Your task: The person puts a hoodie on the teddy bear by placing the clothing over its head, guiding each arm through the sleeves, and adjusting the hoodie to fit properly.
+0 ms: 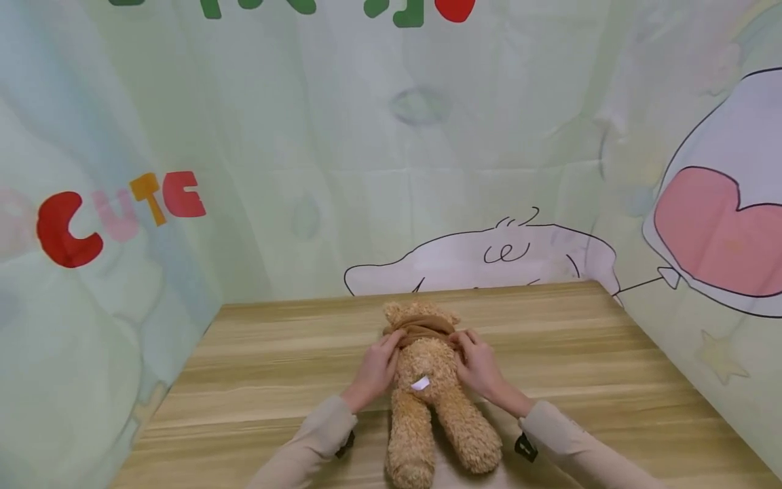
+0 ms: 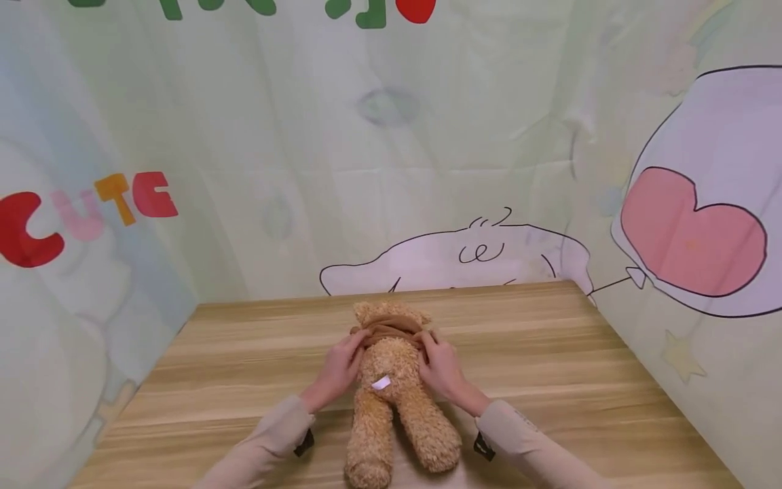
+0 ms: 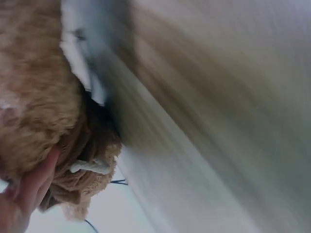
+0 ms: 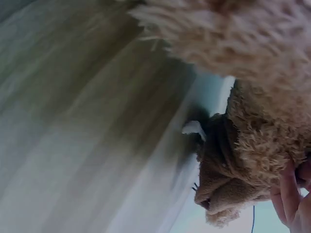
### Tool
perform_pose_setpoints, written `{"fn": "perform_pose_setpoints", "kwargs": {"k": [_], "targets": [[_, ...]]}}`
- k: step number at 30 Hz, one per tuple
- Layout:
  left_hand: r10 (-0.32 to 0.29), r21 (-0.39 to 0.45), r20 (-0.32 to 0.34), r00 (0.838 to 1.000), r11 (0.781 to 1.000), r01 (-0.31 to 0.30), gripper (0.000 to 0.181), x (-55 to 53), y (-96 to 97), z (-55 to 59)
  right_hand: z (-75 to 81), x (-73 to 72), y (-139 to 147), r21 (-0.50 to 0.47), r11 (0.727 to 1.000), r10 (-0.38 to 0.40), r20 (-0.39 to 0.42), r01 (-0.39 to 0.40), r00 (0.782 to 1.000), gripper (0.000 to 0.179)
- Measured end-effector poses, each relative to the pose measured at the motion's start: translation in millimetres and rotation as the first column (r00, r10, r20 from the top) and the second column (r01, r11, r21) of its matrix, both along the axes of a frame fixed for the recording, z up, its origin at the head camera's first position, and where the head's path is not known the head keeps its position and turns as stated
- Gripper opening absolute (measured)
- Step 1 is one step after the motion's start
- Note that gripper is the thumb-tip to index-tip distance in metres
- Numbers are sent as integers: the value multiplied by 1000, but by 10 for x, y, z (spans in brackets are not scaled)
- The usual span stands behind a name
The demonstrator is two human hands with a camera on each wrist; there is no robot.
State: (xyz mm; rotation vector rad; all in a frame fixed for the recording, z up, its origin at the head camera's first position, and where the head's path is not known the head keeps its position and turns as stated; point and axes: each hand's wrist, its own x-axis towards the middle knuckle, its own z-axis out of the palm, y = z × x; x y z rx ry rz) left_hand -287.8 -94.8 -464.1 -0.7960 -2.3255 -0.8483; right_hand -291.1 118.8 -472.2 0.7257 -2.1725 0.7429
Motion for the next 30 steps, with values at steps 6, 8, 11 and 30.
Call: {"fn": "perform_pose_setpoints", "kwargs": {"k": [6, 8, 11, 30], "targets": [[-192, 131, 268, 944, 978, 162, 40, 143, -103, 62, 36, 15, 142, -46, 981, 196, 246, -191, 949, 22], [-178, 91, 334, 925, 983, 157, 58, 188, -102, 71, 94, 52, 187, -70, 965, 261, 397, -254, 880, 32], [-103, 20, 363, 926, 994, 103, 63, 201, -36, 63, 147, 105, 189, -2, 966, 224, 502, -259, 835, 56], [56, -180, -86, 995, 981, -71, 23, 144, 155, -140, -145, 102, -149, -60, 994, 102, 267, -89, 958, 40]]}}
